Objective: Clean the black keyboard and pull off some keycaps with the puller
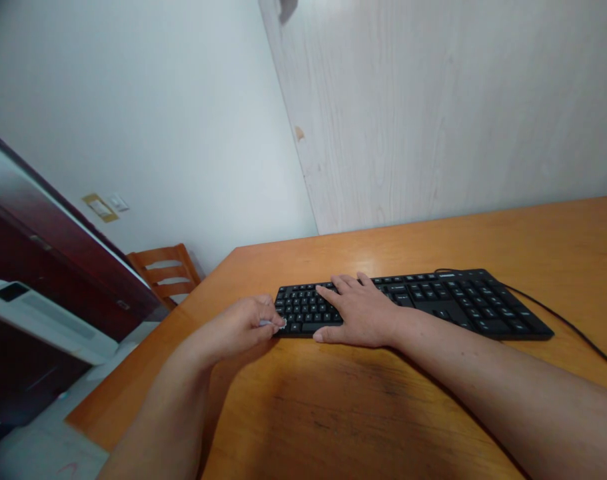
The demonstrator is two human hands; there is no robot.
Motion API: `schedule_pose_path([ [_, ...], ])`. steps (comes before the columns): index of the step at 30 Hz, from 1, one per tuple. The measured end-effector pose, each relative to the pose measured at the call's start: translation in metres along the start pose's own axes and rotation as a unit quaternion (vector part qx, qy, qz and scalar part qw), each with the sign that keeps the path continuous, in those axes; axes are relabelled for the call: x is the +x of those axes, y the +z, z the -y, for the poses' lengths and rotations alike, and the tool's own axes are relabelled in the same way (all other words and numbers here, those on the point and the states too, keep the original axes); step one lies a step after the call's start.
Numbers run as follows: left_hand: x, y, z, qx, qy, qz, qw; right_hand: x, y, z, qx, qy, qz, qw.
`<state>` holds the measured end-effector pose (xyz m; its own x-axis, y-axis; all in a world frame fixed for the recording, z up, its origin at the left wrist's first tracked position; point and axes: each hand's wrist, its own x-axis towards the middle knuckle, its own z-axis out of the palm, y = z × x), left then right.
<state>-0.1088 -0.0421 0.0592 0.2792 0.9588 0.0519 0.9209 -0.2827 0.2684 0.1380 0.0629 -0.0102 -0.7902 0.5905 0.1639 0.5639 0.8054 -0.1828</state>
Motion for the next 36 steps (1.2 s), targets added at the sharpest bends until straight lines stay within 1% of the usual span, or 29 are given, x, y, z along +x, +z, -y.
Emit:
schedule_pose_path([
  [3,-0.001,0.0,0.0,-0.032,0.03,0.053,0.998,-0.001,-0.001,0.001,-0.008,0.002,0.001,1.0],
  [6,-0.001,0.0,-0.001,-0.052,0.047,0.066,0.995,-0.001,-0.002,0.002,-0.007,0.003,0.004,1.0],
  [8,0.001,0.0,0.0,-0.066,0.052,0.055,0.995,-0.001,-0.002,0.002,-0.005,0.003,0.006,1.0],
  [10,0.006,0.003,0.005,-0.067,0.044,0.011,0.997,0.0,-0.002,0.002,-0.005,0.002,0.004,1.0],
  [11,0.009,0.005,0.008,-0.06,0.035,-0.02,0.997,0.0,-0.001,0.002,-0.005,0.002,0.002,1.0],
  [13,0.016,0.01,0.016,-0.041,0.011,-0.103,0.994,0.0,-0.001,0.001,-0.002,0.001,0.0,1.0],
  [14,0.019,0.013,0.02,-0.031,0.003,-0.126,0.992,0.0,-0.001,0.001,0.0,0.0,0.0,1.0],
  [17,0.03,0.022,0.028,0.004,-0.022,-0.152,0.988,0.0,0.0,0.001,0.002,0.0,-0.005,1.0],
  [19,0.036,0.027,0.029,0.027,-0.024,-0.149,0.988,0.0,0.0,0.001,0.004,0.001,-0.005,1.0],
  [21,0.041,0.03,0.026,0.052,-0.013,-0.135,0.989,0.0,0.0,0.001,0.005,0.001,-0.002,1.0],
  [25,0.046,0.03,0.019,0.115,-0.007,-0.092,0.989,0.0,0.0,0.001,0.004,0.004,0.005,1.0],
  [27,0.046,0.029,0.017,0.135,-0.008,-0.08,0.988,0.0,-0.001,0.001,0.005,0.005,0.003,1.0],
  [36,0.037,0.023,0.013,0.133,-0.005,-0.06,0.989,0.0,-0.002,0.001,-0.001,0.003,0.006,1.0],
])
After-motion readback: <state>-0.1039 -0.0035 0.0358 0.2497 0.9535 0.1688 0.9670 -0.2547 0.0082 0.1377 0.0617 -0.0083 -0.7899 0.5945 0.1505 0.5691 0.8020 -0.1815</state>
